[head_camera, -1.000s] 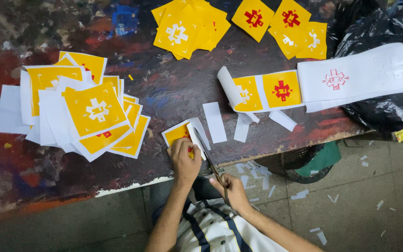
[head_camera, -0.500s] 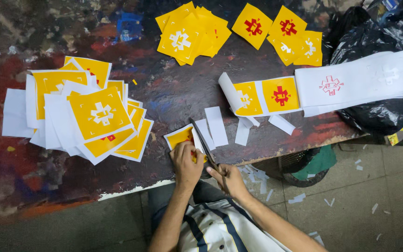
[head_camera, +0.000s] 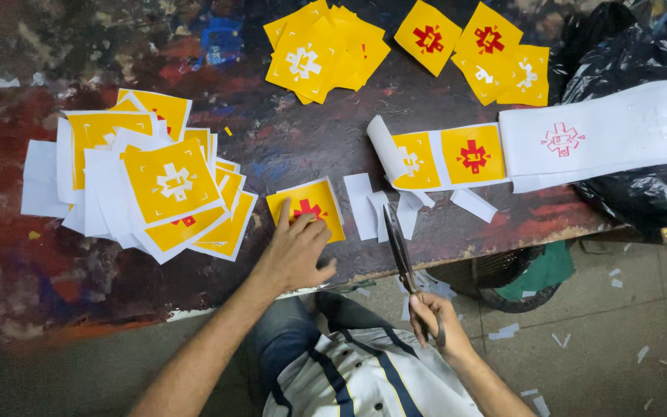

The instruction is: The person uses scissors to trim the white borders from yellow square sheets printed with a red symbol. They handle each sheet one at a time, cut along the edges, and place the trimmed pieces into a growing pile on the table.

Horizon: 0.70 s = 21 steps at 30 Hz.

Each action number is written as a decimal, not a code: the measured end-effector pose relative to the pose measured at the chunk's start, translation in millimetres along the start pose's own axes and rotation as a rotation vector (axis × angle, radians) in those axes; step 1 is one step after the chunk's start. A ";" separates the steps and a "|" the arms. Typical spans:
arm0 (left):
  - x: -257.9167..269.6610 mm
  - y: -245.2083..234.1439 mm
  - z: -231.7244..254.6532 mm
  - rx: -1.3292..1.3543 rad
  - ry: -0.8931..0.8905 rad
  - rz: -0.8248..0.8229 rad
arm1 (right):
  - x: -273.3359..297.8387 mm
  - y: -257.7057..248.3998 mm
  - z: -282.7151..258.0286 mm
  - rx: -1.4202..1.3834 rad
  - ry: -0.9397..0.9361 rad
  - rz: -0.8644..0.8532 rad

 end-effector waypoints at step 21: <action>-16.0 3.7 -9.2 0.059 -0.490 0.565 | 7.5 21.7 4.7 -0.029 0.049 -0.096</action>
Point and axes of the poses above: each hand's wrist, its own x-axis away from the middle knuckle, its own y-axis out of the palm, z = x × y, the point moved 8 cm from there along -x, towards the middle knuckle, and after that the axes turned 14 degrees about x, right-handed, at the moved point
